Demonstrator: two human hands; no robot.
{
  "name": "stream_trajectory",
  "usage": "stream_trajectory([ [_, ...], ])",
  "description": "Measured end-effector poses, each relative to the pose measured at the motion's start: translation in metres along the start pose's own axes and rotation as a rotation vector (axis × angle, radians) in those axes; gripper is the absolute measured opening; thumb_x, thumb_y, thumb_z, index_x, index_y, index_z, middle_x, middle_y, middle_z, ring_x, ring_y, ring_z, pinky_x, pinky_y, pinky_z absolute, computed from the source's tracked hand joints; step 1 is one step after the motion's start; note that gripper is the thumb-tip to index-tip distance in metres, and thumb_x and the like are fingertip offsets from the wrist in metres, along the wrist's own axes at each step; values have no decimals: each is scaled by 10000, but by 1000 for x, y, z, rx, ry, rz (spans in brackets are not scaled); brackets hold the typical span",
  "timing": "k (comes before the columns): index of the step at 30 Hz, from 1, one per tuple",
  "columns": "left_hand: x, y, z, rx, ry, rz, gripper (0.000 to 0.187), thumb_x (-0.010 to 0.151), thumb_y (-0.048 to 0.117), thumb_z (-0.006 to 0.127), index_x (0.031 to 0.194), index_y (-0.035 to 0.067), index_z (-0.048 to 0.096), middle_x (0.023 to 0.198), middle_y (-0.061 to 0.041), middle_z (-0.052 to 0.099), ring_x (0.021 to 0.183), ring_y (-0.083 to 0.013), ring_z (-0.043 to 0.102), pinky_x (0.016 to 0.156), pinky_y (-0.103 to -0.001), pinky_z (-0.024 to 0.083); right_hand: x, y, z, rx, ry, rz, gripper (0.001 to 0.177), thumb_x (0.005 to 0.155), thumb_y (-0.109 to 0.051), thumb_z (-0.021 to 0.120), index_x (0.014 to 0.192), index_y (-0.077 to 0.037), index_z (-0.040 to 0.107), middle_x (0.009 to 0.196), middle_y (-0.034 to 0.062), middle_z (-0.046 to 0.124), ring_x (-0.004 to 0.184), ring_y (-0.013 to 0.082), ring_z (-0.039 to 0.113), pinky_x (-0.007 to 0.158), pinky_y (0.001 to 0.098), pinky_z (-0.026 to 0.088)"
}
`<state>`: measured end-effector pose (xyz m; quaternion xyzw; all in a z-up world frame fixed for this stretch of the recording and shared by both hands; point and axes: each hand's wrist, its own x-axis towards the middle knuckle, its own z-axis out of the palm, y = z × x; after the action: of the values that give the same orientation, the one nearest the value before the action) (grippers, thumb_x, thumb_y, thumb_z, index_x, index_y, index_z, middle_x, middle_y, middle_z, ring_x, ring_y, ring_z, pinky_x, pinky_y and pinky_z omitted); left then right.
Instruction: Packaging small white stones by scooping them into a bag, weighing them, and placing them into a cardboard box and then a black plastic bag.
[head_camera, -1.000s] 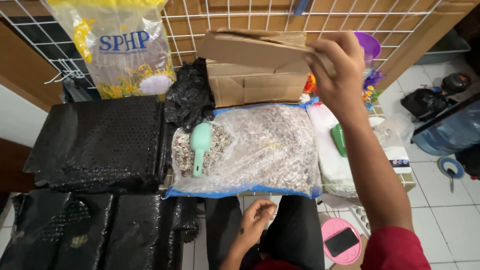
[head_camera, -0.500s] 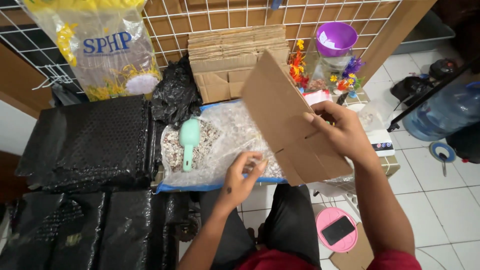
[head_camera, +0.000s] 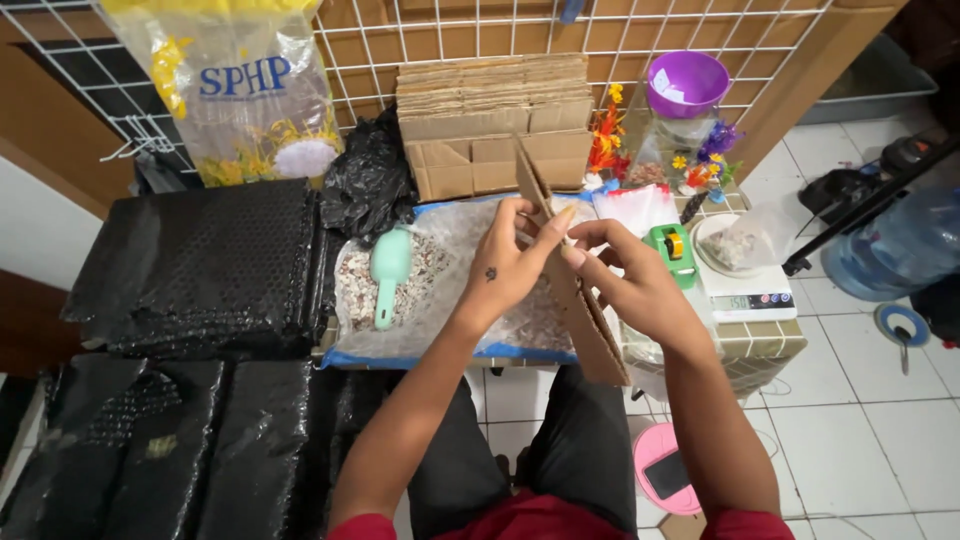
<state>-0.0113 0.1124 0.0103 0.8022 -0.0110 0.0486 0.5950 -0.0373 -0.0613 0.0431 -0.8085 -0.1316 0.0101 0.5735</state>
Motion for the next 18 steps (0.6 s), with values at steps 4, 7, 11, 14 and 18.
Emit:
stream_trajectory([
  [4, -1, -4, -3, -94, -22, 52, 582, 962, 629, 580, 1198, 97, 565, 1069, -171, 689, 981, -387, 697, 827, -461, 546, 4, 13, -7, 1, 24, -19, 312, 1000, -191, 644, 1269, -34, 649, 958, 149, 654, 703, 212, 634, 528, 342, 572],
  [7, -5, -8, -7, -113, -44, 59, 487, 1015, 525, 533, 1203, 78, 574, 1043, -221, 700, 950, -410, 708, 766, -480, 564, 3, 17, -12, -62, 71, -96, 305, 1018, -164, 607, 1297, -46, 640, 900, 142, 670, 651, 200, 640, 534, 345, 571],
  [11, -5, -8, -15, -78, 2, 7, 350, 974, 237, 579, 1230, 3, 631, 878, -220, 762, 555, -296, 718, 410, -344, 591, 6, 10, -23, -288, 142, -264, 304, 952, -47, 630, 1250, -69, 685, 811, 132, 709, 590, 236, 686, 582, 373, 570],
  [14, -5, 4, -33, -19, 5, 1, 416, 941, 189, 593, 1272, -61, 631, 821, -233, 757, 507, -289, 704, 401, -356, 598, 24, 17, -42, -473, 190, -350, 340, 934, -74, 631, 1261, -137, 699, 808, 65, 708, 603, 221, 682, 591, 373, 548],
  [18, -18, 22, -62, 154, -51, -16, 539, 903, 215, 596, 1391, -12, 567, 723, -174, 752, 504, -270, 701, 438, -382, 617, 35, -4, -46, -616, 287, -422, 314, 934, -26, 627, 1238, -67, 693, 838, 180, 701, 631, 351, 683, 627, 475, 535],
])
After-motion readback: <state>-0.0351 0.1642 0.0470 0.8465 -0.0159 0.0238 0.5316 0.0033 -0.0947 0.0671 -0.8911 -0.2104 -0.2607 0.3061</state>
